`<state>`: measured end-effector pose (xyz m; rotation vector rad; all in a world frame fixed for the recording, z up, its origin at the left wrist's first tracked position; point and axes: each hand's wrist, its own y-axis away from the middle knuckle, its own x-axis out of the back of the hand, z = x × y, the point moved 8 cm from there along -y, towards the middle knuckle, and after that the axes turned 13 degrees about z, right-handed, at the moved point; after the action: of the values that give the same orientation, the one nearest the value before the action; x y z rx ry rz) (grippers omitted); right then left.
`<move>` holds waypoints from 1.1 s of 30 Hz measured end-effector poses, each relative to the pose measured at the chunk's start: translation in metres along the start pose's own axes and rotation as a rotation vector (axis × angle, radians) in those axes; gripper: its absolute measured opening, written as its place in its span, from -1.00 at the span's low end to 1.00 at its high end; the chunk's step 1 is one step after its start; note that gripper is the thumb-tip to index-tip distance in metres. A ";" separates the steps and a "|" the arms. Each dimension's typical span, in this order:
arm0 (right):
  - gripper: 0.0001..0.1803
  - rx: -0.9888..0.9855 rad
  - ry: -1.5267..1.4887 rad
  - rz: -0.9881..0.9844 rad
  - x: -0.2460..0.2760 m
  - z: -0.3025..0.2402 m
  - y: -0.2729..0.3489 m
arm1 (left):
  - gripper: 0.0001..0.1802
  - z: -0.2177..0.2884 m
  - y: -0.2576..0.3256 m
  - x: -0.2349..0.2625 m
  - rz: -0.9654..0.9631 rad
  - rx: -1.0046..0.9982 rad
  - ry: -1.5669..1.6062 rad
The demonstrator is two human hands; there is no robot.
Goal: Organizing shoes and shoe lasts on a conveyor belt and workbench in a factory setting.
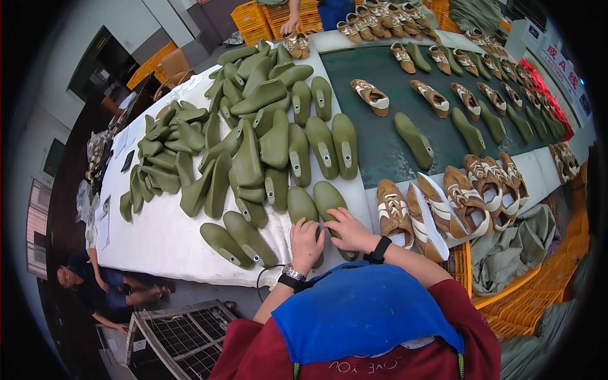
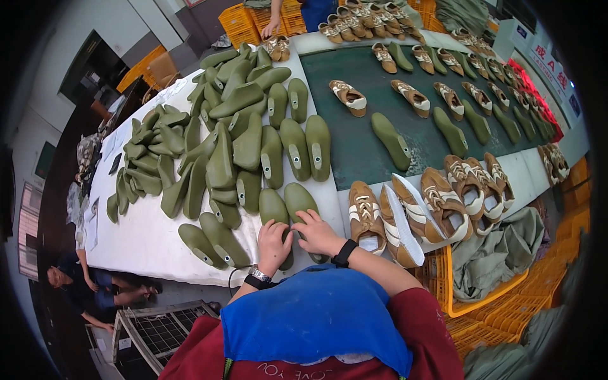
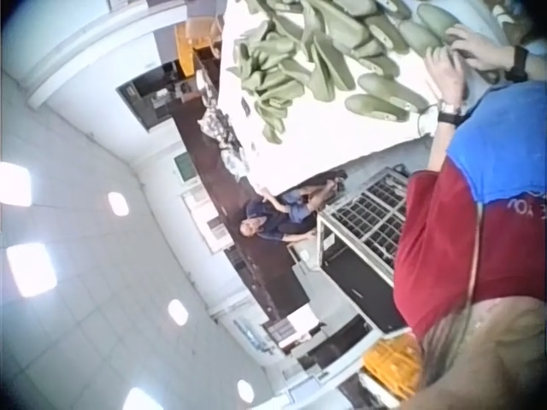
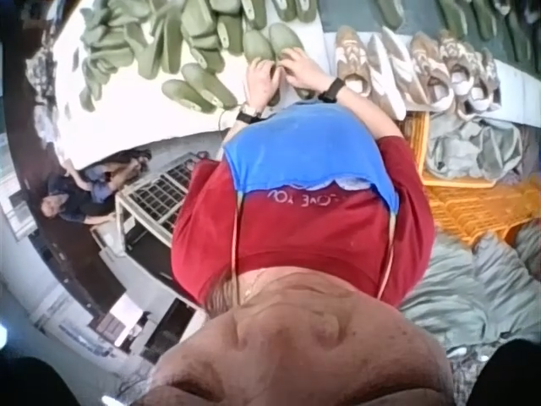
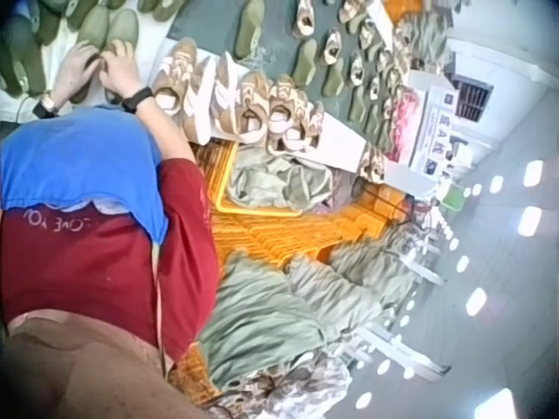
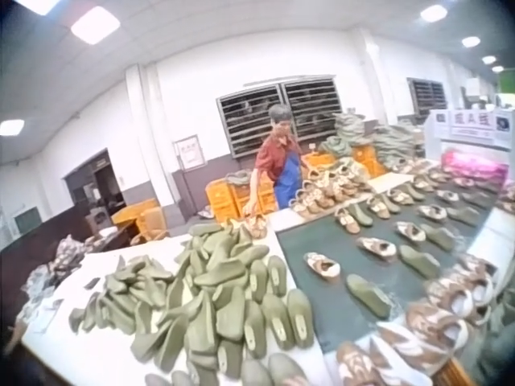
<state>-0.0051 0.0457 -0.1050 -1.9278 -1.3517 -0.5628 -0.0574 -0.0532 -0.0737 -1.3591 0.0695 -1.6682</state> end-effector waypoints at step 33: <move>-0.10 -0.133 0.391 -0.329 -0.012 0.003 0.012 | -0.84 -0.006 0.012 -0.011 -0.043 -0.025 0.091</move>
<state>0.0019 0.0384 -0.1188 -1.5886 -1.4022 -1.1506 -0.0556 -0.0554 -0.0914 -1.3113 0.1146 -1.7700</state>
